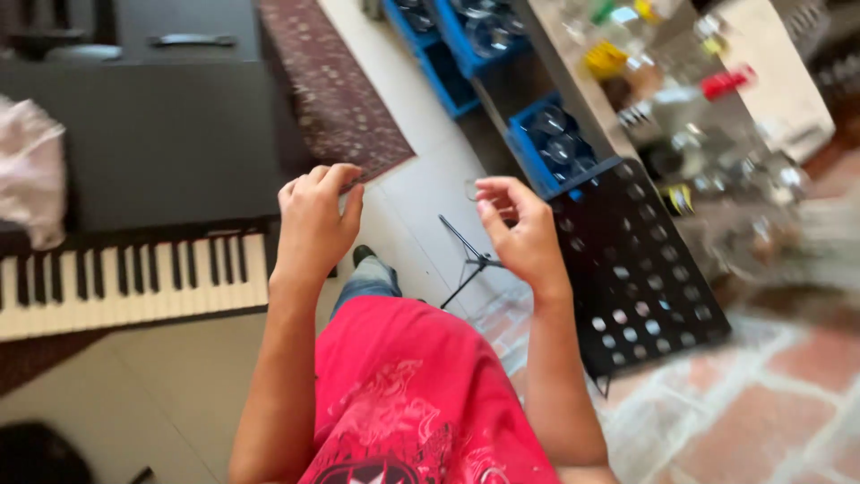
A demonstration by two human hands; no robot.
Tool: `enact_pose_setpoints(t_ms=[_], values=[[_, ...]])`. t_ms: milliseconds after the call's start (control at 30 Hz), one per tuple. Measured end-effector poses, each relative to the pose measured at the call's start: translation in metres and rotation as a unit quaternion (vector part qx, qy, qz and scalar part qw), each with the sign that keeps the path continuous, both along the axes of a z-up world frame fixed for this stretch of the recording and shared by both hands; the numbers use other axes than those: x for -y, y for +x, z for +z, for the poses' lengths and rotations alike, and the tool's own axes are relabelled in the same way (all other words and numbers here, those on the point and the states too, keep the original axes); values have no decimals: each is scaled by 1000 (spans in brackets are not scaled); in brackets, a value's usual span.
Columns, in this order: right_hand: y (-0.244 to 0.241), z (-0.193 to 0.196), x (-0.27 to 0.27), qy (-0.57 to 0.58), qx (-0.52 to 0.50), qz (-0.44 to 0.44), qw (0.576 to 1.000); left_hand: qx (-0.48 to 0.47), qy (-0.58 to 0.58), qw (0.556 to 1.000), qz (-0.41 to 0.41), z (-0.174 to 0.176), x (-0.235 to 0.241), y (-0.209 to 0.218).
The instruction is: The person cleans and sets up audio equipment, including a speaker, microphone, and mixer.
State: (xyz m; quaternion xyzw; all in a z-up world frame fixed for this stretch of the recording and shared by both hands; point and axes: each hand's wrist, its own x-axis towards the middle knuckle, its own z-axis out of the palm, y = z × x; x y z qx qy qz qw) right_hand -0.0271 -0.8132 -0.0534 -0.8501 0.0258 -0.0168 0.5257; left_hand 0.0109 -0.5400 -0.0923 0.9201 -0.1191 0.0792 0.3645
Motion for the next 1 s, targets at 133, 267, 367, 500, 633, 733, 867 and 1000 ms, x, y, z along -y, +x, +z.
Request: enact_pose_setpoints(t_ms=[133, 267, 367, 500, 633, 733, 867, 1000], values=[[56, -21, -35, -8, -8, 61, 998, 0, 37, 997, 63, -18, -33, 19], [96, -25, -77, -45, 8, 155, 987, -10, -3, 993, 115, -35, -64, 33], [129, -17, -101, -69, 46, 193, 978, -5, 3, 991, 134, -45, -85, 61], [135, -13, -104, -96, 39, 168, 980, -15, -13, 991, 135, -38, -98, 77], [143, -14, -116, -98, 29, 153, 983, -8, -17, 990, 142, -35, -113, 81], [159, -16, -130, -90, 39, 162, 982, -2, -14, 990, 143, -30, -123, 89], [170, -13, -153, -82, 60, 195, 975, 5, -13, 987, 158, -30, -135, 82], [185, -16, -177, -69, 89, 235, 965, -3, -12, 981, 193, -36, -149, 79]])
